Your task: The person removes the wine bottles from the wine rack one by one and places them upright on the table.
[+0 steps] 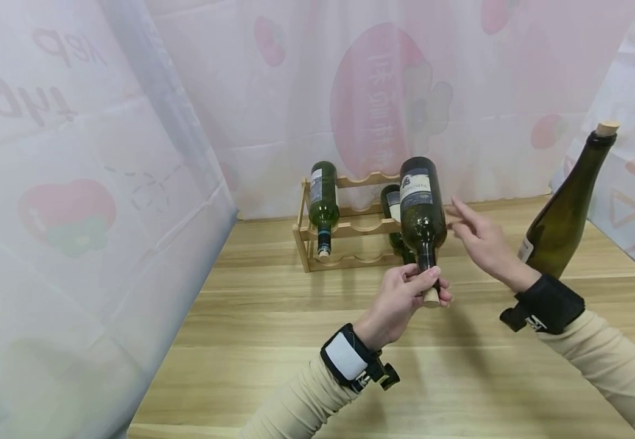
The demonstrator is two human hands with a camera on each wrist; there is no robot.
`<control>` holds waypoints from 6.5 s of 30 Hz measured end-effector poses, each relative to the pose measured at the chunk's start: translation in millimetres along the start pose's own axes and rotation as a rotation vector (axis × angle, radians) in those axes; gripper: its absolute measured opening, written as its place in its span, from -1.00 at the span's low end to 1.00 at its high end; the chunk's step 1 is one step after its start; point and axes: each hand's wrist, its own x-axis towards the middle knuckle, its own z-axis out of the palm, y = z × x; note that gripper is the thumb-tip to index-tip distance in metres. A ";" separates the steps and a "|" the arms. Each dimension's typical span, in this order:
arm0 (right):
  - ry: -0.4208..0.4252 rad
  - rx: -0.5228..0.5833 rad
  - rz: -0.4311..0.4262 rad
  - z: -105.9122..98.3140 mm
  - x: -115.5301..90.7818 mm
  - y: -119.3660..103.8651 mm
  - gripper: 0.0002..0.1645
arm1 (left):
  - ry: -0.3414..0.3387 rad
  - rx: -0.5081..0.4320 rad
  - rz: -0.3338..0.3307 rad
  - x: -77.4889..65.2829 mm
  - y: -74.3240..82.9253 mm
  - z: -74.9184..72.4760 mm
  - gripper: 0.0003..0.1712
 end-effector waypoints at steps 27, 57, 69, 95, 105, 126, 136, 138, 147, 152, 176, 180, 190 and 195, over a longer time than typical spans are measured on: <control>0.158 -0.644 -0.921 -0.8 38.4 31.3 0.15 | -0.052 0.118 0.010 -10.5 4.4 -2.1 -0.80; 0.180 -0.666 -0.906 -12.3 29.1 18.8 0.33 | -0.254 0.186 0.151 -2.3 31.3 -25.5 -0.51; 0.204 -0.658 -0.861 -18.8 28.1 2.8 0.30 | -0.324 0.244 0.258 4.1 48.4 -30.6 -0.42; 0.257 -0.513 -0.684 -11.1 7.6 1.7 0.03 | -0.084 0.414 0.425 30.4 71.4 -20.3 -0.65; 0.241 -0.400 -0.567 3.9 -2.6 6.7 -0.06 | -0.021 0.317 0.372 41.6 70.7 -25.8 -0.65; 0.210 -0.381 -0.452 1.9 -19.7 7.3 -0.02 | 0.013 0.302 0.309 51.7 68.3 -16.8 -0.63; 0.231 -0.424 -0.439 -5.1 -24.1 12.0 0.01 | -0.004 0.286 0.277 56.0 66.3 -9.8 -0.59; 0.231 -0.427 -0.434 -6.7 -24.9 12.9 0.01 | -0.007 0.290 0.269 57.3 65.8 -8.4 -0.60; 0.236 -0.418 -0.435 -13.9 -29.7 18.3 0.00 | -0.035 0.303 0.255 61.9 62.3 -2.0 -0.62; 0.230 -0.399 -0.449 -18.0 -32.0 20.3 -0.02 | -0.042 0.301 0.260 64.8 60.0 1.5 -0.61; 0.247 -0.418 -0.461 -32.5 -41.0 25.9 -0.06 | -0.054 0.274 0.254 72.8 51.9 15.9 -0.63; 0.257 -0.422 -0.466 -35.6 -42.5 27.0 -0.08 | -0.048 0.259 0.243 73.5 50.8 18.9 -0.65; 0.268 -0.417 -0.477 -39.2 -45.5 29.8 -0.10 | -0.041 0.252 0.250 76.0 46.7 22.9 -0.67; 0.276 -0.425 -0.480 -40.9 -46.6 30.7 -0.09 | -0.041 0.250 0.248 76.6 45.0 24.3 -0.67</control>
